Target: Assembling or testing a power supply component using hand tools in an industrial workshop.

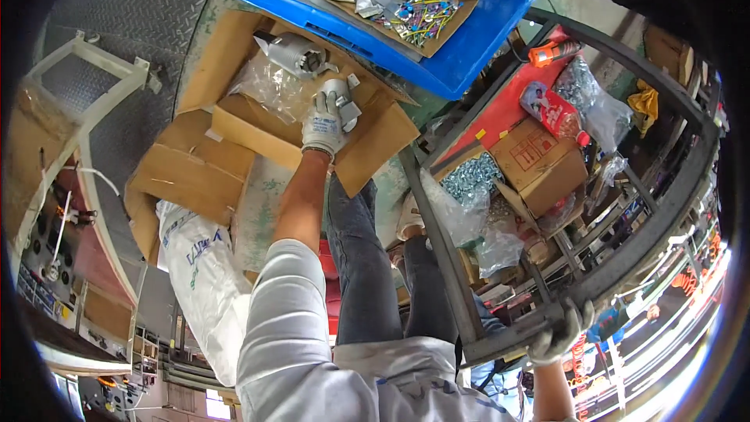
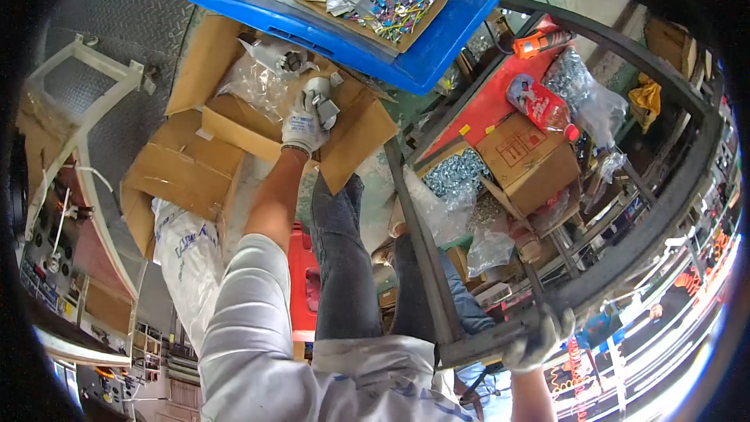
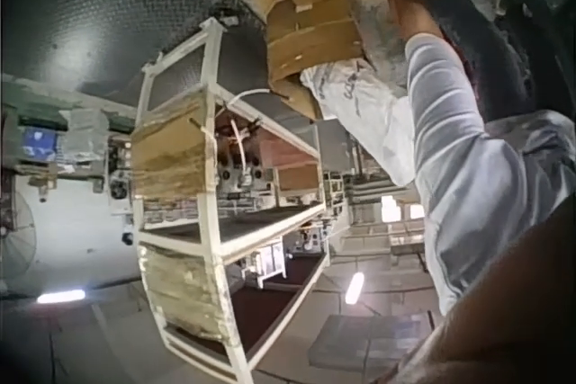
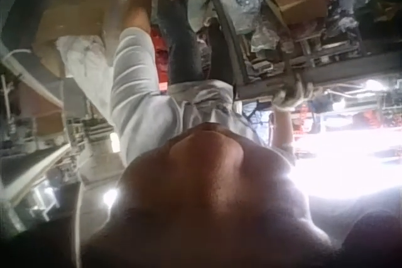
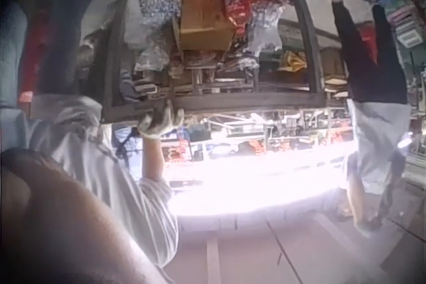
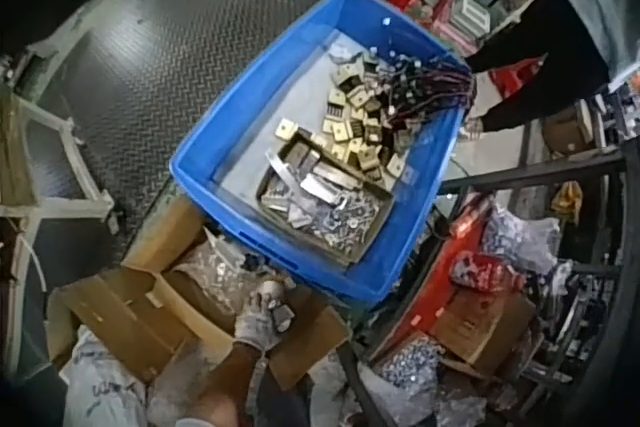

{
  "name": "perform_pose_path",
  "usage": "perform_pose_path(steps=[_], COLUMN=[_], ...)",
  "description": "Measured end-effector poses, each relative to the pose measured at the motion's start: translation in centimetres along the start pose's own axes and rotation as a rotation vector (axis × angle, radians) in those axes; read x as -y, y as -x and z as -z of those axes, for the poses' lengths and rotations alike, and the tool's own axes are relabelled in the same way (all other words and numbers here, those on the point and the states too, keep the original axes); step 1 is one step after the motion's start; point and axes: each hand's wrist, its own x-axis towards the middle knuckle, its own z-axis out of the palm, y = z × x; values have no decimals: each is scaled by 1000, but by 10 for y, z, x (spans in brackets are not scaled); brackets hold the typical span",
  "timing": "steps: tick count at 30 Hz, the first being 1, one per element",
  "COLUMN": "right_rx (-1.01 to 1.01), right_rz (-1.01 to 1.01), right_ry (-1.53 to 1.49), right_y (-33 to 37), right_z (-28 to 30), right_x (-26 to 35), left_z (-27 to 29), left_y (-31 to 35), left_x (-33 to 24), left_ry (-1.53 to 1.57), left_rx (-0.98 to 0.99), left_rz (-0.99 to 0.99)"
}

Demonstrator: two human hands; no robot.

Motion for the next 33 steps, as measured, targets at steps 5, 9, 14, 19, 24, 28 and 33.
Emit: perform_pose_path(steps=[5, 9, 14, 19, 24, 28, 33], right_rx=[-33, 0, 41, -11, 24, -3, 24], right_rz=[-11, -10, -6, -27, -4, -18, -43], right_ry=[-51, 23, 18, -66, 54, -66, 8], right_y=[13, 8, 13, 15, 14, 16, 16], right_z=[-7, 1, 1, -9, 7, -9, 3], right_x=[-3, -1, -3, -1, -5, -5, -4], left_z=[-50, 4, 32, 77, 17, -86, -74], left_y=[-8, -6, -76, -165, -119, -71, -66], left_x=[18, 0, 76, 136, 15, 94, 30], left_ry=[0, 242, 1699, 1517, 1431, 1634, 1862], left_rx=[-156, -34, -330, -414, -356, -529, -311], left_rz=[-2, 67, 567, 684, 526, 568, 568])
